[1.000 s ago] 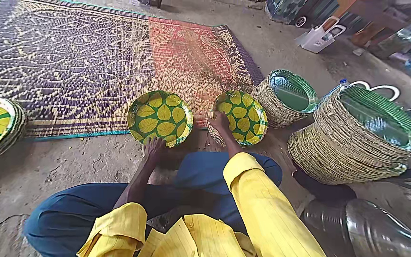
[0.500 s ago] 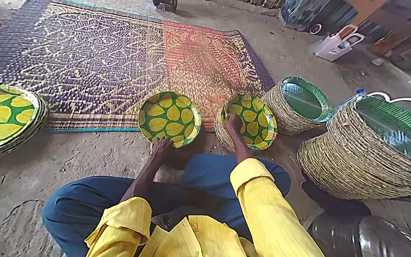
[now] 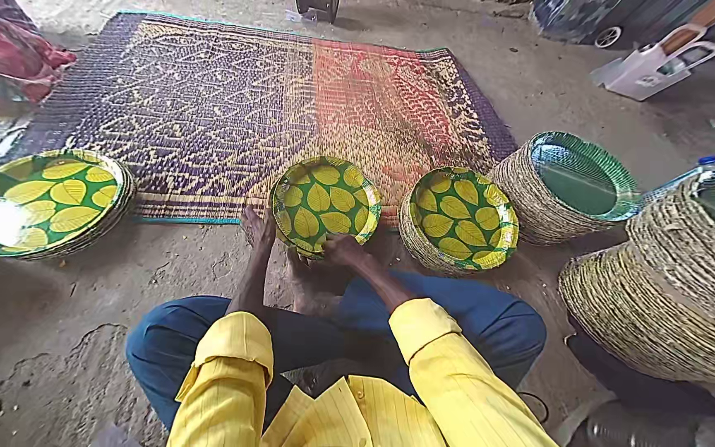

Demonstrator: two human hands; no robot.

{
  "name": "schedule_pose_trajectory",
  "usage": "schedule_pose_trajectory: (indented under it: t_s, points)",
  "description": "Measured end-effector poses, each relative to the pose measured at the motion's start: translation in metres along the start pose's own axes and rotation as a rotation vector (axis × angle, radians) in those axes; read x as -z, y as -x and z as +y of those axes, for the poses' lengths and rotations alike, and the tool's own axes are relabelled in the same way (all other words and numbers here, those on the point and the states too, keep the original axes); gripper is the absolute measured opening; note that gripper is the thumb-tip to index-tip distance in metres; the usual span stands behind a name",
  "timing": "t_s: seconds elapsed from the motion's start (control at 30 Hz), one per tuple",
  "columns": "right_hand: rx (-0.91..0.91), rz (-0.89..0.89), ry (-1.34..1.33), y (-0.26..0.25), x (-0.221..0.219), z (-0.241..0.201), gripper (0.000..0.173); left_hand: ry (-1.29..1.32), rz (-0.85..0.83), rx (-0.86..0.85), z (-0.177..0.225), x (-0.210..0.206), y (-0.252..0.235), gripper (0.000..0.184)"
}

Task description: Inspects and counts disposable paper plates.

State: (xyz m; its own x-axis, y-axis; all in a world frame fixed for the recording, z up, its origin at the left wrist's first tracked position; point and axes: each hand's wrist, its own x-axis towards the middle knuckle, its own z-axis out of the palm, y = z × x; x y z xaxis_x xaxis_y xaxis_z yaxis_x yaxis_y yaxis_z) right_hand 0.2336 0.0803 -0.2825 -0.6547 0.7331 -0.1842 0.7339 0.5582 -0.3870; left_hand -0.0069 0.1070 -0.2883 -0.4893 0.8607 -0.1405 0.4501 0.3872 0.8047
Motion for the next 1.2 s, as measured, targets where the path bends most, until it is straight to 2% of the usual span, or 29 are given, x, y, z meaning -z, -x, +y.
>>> schedule_pose_trajectory:
  t_s: [0.07, 0.1, 0.17, 0.23, 0.3, 0.37, 0.43, 0.57, 0.7, 0.83, 0.93, 1.1, 1.2]
  points:
    - [-0.096, 0.065, -0.153, 0.017, 0.016, 0.017, 0.037, 0.149, -0.132, 0.091, -0.017, -0.013, -0.007, 0.068]
    - [-0.204, 0.185, -0.196, 0.024, 0.023, 0.026, 0.039, 0.224, -0.176, 0.137, -0.02, -0.02, -0.008, 0.068]
    - [-0.496, 0.452, -0.216, 0.032, 0.029, 0.048, 0.049, 0.362, -0.246, 0.236, -0.014, -0.026, -0.003, 0.058]
    - [-0.797, 0.595, -0.333, 0.029, 0.025, 0.063, 0.061, 0.441, -0.335, 0.331, -0.014, -0.024, 0.003, 0.055]
    - [-0.96, 0.689, -0.63, 0.021, 0.01, 0.068, 0.066, 0.518, -0.375, 0.389, -0.014, -0.025, 0.008, 0.05]
    - [-1.034, 0.708, -0.928, 0.015, 0.004, 0.058, 0.067, 0.566, -0.391, 0.398, -0.012, -0.027, 0.011, 0.043]
    - [-0.991, 0.698, -1.037, 0.009, 0.001, 0.044, 0.06, 0.6, -0.434, 0.408, -0.008, -0.017, 0.016, 0.041]
    - [-0.8, 0.734, -1.055, 0.007, 0.013, 0.036, 0.059, 0.743, -0.461, 0.469, -0.006, -0.013, 0.016, 0.051]
    - [-0.679, 0.755, -1.125, -0.001, 0.033, 0.027, 0.044, 0.963, -0.219, 0.439, 0.023, 0.008, 0.028, 0.063]
    - [-0.475, 0.632, -1.324, -0.027, 0.067, 0.0, 0.049, 1.063, 0.068, 0.392, 0.051, 0.073, 0.024, 0.07]
    - [-0.376, 0.618, -1.285, -0.038, 0.089, -0.02, 0.04, 1.116, 0.268, 0.322, 0.049, 0.141, -0.002, 0.078]
    - [-0.368, 0.621, -1.214, -0.025, 0.09, -0.011, 0.032, 1.158, 0.564, 0.252, 0.014, 0.252, -0.058, 0.078]
    - [-0.412, 0.62, -1.181, -0.004, 0.089, 0.007, 0.03, 1.205, 0.672, 0.288, -0.034, 0.289, -0.093, 0.07]
